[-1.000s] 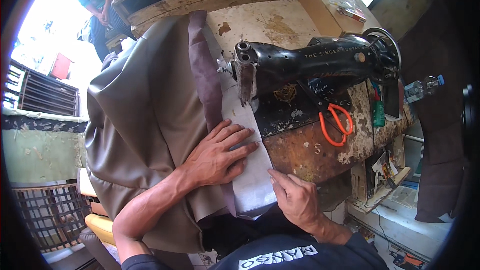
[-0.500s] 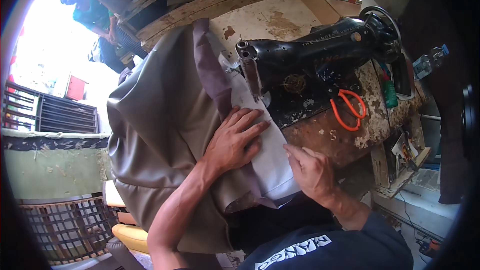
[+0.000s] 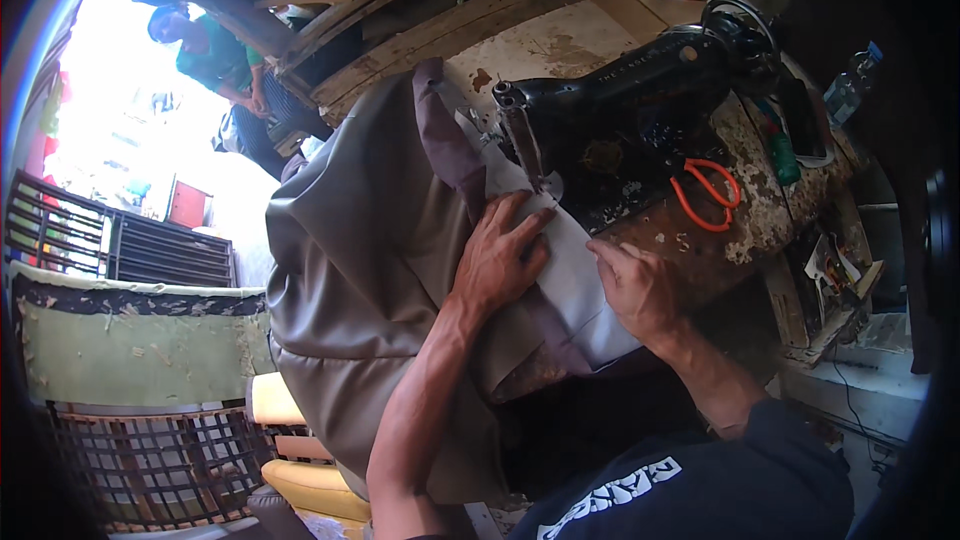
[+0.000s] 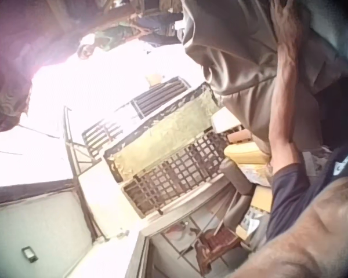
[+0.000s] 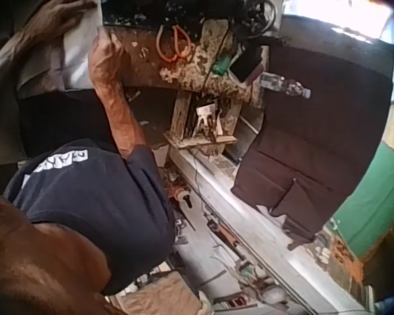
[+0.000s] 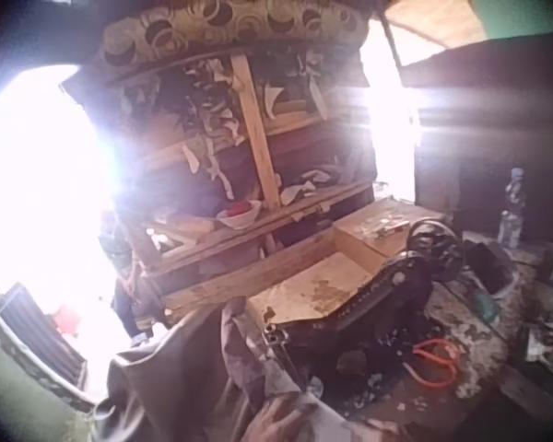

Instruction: The person stitches leather pieces together using a sewing machine, cuts excess material with scissors, and sews an additional leather piece onto the cover using the sewing machine.

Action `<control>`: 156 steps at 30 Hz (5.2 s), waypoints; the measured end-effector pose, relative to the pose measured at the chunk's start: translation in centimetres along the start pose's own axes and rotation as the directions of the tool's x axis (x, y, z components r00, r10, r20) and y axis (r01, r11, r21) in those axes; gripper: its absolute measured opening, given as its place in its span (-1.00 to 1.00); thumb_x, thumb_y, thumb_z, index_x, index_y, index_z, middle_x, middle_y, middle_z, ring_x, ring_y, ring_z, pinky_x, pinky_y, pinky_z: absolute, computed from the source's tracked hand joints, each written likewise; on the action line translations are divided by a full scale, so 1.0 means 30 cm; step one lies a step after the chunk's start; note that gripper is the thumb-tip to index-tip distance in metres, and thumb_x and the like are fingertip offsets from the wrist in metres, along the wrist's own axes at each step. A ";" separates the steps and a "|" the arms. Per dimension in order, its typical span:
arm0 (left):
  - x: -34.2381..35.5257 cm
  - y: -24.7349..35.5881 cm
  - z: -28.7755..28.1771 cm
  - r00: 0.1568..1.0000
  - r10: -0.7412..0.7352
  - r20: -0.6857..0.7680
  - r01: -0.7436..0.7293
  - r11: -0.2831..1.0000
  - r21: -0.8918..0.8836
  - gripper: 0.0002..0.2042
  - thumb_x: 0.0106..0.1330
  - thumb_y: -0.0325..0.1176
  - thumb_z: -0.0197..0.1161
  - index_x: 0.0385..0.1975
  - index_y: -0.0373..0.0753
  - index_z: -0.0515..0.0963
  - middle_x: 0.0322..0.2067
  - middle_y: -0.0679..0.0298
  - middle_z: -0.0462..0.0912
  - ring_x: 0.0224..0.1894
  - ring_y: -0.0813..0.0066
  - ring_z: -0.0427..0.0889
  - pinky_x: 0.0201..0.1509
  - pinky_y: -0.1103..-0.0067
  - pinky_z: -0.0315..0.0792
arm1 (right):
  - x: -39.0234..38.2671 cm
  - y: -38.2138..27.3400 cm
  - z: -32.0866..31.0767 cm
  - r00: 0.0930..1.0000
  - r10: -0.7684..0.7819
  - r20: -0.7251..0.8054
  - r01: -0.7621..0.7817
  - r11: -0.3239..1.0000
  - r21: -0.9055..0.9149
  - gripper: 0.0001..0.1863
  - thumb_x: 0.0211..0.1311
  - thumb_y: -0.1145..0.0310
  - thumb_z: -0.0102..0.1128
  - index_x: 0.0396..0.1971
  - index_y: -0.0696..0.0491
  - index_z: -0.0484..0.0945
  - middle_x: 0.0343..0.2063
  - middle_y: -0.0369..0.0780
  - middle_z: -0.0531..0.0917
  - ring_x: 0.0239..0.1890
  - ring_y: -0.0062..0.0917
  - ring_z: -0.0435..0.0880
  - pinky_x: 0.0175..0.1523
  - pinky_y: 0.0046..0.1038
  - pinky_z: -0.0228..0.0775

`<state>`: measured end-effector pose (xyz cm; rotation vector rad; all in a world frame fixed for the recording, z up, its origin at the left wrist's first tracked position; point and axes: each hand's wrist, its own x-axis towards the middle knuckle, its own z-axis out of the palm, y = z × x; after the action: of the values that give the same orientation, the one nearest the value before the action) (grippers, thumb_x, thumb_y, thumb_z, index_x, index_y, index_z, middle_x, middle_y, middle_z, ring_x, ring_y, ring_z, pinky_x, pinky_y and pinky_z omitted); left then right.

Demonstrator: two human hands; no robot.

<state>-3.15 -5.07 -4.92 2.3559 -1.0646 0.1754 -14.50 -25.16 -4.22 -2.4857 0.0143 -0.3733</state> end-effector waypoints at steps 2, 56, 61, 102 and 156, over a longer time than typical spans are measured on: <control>-0.028 0.003 -0.027 0.999 -0.041 -0.019 0.041 0.999 0.014 -0.59 0.21 -0.35 0.32 0.11 -0.16 0.63 0.21 -0.01 0.51 0.29 0.01 0.47 0.37 0.19 0.40 | 0.011 -0.016 0.021 0.999 -0.039 -0.029 0.040 0.999 0.019 -0.79 0.36 0.43 0.20 -0.07 0.05 0.71 -0.34 -0.06 0.74 -0.29 -0.09 0.74 -0.22 -0.17 0.58; -0.852 0.038 -0.925 -0.065 -0.384 -0.921 0.637 0.694 -0.335 -0.43 0.54 -0.07 0.15 0.22 -0.55 0.44 0.11 -0.14 0.59 0.10 0.08 0.64 0.19 0.36 0.51 | -0.023 0.082 0.076 0.962 -0.242 -0.124 0.241 0.970 -0.021 -0.82 0.21 0.49 0.12 -0.22 0.12 0.64 -0.43 -0.11 0.70 -0.41 -0.14 0.78 -0.36 -0.18 0.65; -0.826 -0.286 -1.136 0.286 -0.024 -0.958 0.821 0.522 0.232 -0.42 0.53 -0.09 0.16 0.22 -0.60 0.44 0.14 -0.21 0.60 0.12 0.01 0.67 0.21 0.34 0.52 | -0.016 0.005 0.055 0.963 -0.250 -0.101 0.253 0.967 0.020 -0.81 0.27 0.46 0.19 -0.17 0.11 0.68 -0.44 -0.11 0.69 -0.42 -0.16 0.75 -0.32 -0.21 0.63; 0.119 -0.113 -0.241 0.879 -0.190 0.438 -0.014 0.907 0.422 -0.34 0.29 0.20 0.28 0.40 0.19 0.43 0.46 0.20 0.33 0.53 0.03 0.19 0.45 -0.04 0.16 | 0.450 0.002 -0.282 0.949 -0.131 0.287 0.057 0.965 0.255 -0.83 0.31 0.36 0.40 -0.25 0.16 0.78 -0.34 -0.21 0.79 -0.32 -0.59 0.76 -0.11 -0.40 0.60; 0.075 -0.088 -0.267 0.618 0.326 0.715 -0.371 0.923 -0.101 -0.28 0.10 0.01 0.49 0.35 0.44 0.43 0.59 0.33 0.05 0.62 -0.06 -0.07 0.53 -0.32 -0.12 | 0.936 0.457 -0.790 0.824 0.521 0.222 -0.516 0.852 -0.087 -0.47 0.49 0.01 0.10 -0.17 0.25 0.74 -0.33 -0.22 0.77 -0.37 -0.62 0.69 -0.20 -0.45 0.46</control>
<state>1.11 -0.92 1.45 2.2610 -1.9151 -0.6702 7.14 -52.72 13.40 -2.4065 0.5913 0.1612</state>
